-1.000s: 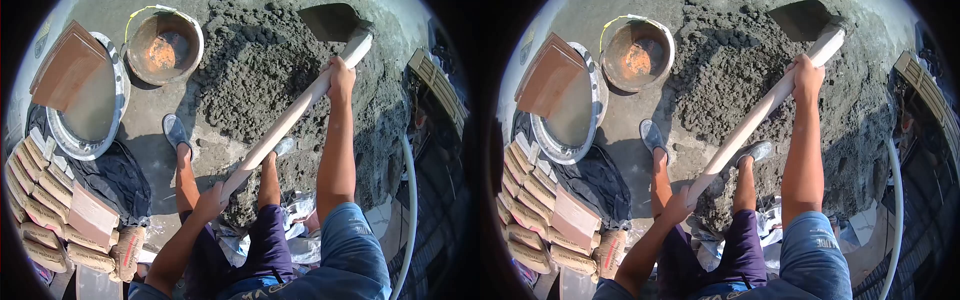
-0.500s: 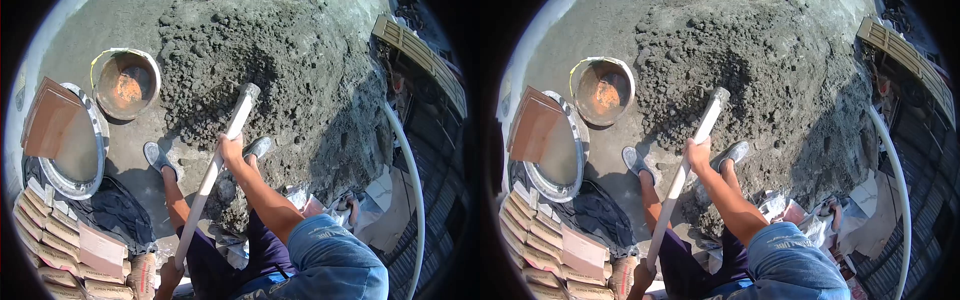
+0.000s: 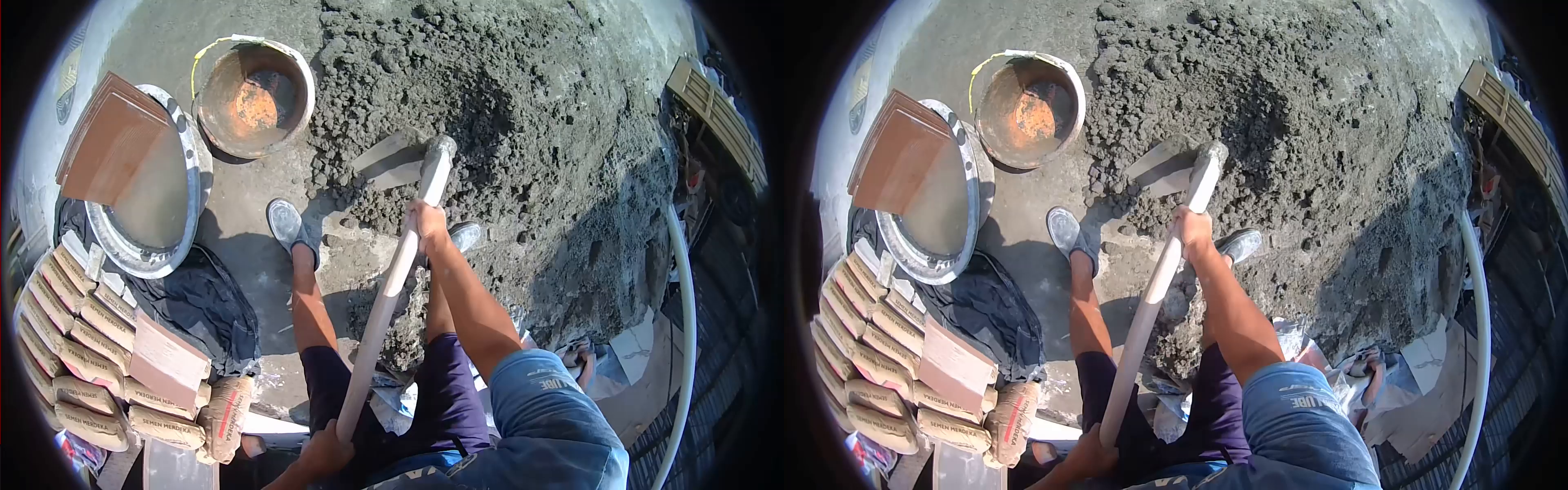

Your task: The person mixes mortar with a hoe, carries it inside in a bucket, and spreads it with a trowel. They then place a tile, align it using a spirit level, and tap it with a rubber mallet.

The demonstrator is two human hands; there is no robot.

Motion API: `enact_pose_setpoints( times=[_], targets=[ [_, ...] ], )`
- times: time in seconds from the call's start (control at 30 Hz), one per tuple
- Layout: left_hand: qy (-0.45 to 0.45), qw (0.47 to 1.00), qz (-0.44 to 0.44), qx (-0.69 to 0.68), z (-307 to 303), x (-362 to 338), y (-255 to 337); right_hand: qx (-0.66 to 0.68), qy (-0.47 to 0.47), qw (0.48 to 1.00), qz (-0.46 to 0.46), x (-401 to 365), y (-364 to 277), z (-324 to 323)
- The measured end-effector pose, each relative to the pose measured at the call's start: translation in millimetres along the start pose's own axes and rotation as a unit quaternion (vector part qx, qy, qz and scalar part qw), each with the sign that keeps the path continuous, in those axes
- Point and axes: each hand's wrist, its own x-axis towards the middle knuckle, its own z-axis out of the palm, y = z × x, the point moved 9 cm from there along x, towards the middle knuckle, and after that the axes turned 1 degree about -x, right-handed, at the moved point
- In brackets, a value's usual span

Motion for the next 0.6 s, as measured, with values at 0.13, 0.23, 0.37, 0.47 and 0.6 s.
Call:
enact_pose_setpoints(
  times=[0.13, 0.23, 0.37, 0.47, 0.6],
  targets=[
    [-0.071, 0.98, 0.08, -0.168, 12, -19, 161, -0.093, -0.038, 0.994, 0.048, 36, -101, -2],
    [-0.033, 0.967, 0.161, -0.195, 12, -7, 184, -0.158, -0.023, 0.987, -0.005, 49, -153, 6],
    [-0.064, 0.959, 0.196, -0.195, 13, 27, 190, -0.223, -0.006, 0.971, -0.081, 46, -199, 1],
    [-0.039, 0.954, 0.227, -0.195, 11, 70, 173, -0.185, 0.015, 0.974, -0.13, 46, -233, -17],
    [0.013, 0.948, 0.275, -0.161, -33, 124, 181, -0.176, 0.059, 0.953, -0.242, 16, -297, -25]
  ],
)
